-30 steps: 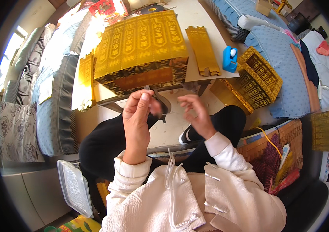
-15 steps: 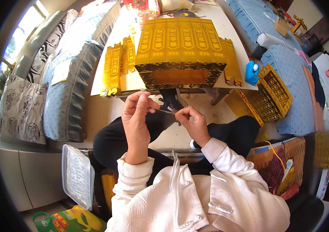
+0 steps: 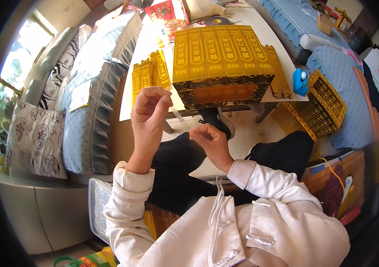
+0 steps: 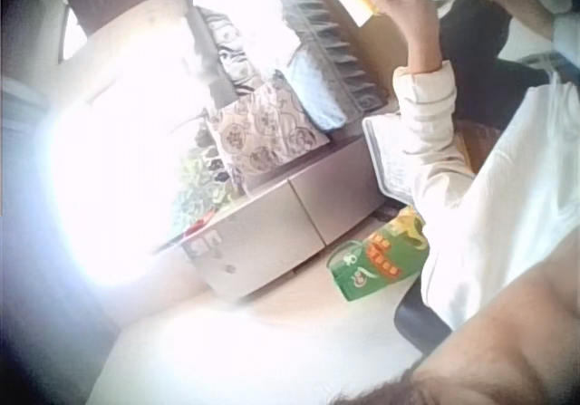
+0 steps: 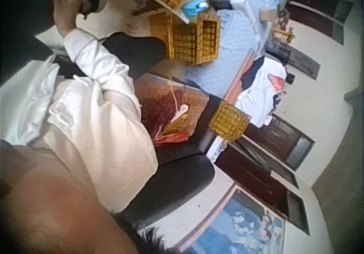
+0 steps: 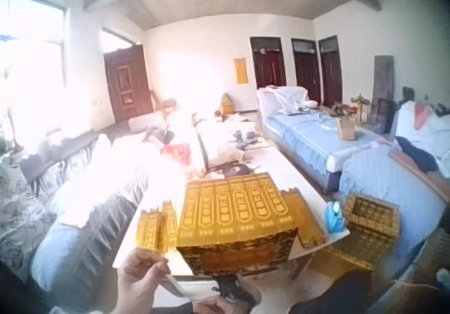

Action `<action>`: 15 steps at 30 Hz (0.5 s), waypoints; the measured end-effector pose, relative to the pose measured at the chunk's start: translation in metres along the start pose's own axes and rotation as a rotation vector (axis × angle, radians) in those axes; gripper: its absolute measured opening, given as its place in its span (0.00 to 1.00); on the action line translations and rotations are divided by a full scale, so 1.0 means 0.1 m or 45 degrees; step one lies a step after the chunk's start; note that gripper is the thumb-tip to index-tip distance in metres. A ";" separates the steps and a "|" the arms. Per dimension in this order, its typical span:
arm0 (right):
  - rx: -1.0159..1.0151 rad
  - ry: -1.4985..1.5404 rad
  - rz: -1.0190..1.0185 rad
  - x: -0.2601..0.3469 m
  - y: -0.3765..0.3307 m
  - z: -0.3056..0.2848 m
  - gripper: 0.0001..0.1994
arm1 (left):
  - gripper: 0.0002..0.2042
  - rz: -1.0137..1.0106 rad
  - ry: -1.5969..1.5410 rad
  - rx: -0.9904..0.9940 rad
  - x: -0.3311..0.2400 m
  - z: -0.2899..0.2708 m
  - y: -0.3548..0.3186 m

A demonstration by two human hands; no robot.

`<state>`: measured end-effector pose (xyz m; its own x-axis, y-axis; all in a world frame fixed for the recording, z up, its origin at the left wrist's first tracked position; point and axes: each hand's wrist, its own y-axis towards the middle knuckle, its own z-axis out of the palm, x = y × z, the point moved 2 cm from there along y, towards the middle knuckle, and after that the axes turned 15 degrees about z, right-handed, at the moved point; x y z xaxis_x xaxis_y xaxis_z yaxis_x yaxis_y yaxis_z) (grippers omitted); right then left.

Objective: The person assembles a gold-patterned paper box by folding flaps and securing them with adhesive tape. They repeatedly apply tape to the edges and corners, then fold and press the flaps to form the box structure.

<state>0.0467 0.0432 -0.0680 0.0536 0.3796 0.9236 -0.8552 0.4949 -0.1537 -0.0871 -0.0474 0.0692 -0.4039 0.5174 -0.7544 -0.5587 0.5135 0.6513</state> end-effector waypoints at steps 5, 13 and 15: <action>-0.129 -0.046 -0.034 0.00 0.09 0.07 0.07 | 0.03 -0.022 0.035 0.220 0.02 0.01 0.17; -0.226 -0.126 -0.059 -0.16 0.18 0.08 0.10 | 0.06 0.085 0.130 0.312 0.31 0.00 0.21; -0.230 -0.103 -0.043 -0.22 0.21 0.09 0.08 | 0.06 0.122 0.091 0.312 0.36 -0.01 0.22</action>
<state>0.0233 0.0382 -0.0882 0.0327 0.2999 0.9534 -0.7469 0.6412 -0.1761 -0.1145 -0.0178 0.0568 -0.5015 0.5264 -0.6866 -0.3268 0.6195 0.7137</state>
